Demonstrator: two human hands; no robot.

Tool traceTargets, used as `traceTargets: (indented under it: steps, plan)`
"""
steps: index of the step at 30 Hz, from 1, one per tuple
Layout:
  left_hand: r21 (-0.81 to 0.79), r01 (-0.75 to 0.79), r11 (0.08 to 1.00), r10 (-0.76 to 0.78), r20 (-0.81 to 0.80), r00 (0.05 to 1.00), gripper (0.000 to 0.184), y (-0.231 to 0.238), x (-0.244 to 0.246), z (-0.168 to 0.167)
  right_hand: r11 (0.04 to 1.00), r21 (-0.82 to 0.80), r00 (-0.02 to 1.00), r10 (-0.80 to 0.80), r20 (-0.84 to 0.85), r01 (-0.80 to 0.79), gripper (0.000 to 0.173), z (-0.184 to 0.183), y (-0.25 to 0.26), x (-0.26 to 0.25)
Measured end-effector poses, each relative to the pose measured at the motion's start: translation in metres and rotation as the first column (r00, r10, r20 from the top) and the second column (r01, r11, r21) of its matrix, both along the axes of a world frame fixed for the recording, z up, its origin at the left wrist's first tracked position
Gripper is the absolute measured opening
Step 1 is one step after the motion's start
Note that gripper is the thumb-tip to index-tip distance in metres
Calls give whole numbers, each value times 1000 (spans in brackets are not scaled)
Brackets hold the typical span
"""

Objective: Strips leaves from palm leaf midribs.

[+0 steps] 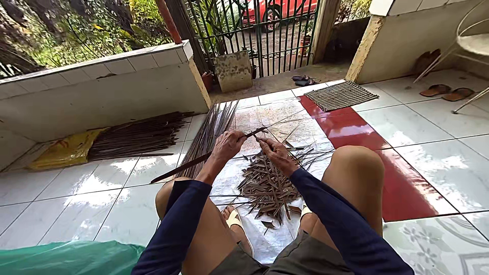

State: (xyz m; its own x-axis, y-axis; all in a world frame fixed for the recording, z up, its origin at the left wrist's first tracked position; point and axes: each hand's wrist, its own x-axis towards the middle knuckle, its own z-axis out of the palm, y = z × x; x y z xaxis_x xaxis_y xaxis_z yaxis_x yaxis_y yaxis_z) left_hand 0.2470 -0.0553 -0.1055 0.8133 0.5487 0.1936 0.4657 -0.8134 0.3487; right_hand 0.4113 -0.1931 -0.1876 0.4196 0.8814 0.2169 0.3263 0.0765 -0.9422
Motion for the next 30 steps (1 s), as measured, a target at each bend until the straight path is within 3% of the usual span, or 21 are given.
traceTargets:
  steps: [6,16,23,30]
  plan:
    - [120,30,992,-33,20,999,24,0,5,-5,1000,6,1000,-14,10,14,34,-4,3,-1]
    - [294,51,955,-35,-58,998,24,-1,19,-22,979,-54,978,-193,77,197,37,-3,8,-1]
    - [239,57,969,-42,-68,997,25,-3,18,-16,950,-93,947,-281,156,298,38,-6,9,-2]
    - [146,70,987,-63,-55,997,25,0,10,-9,934,-98,935,-332,121,344,40,-15,13,9]
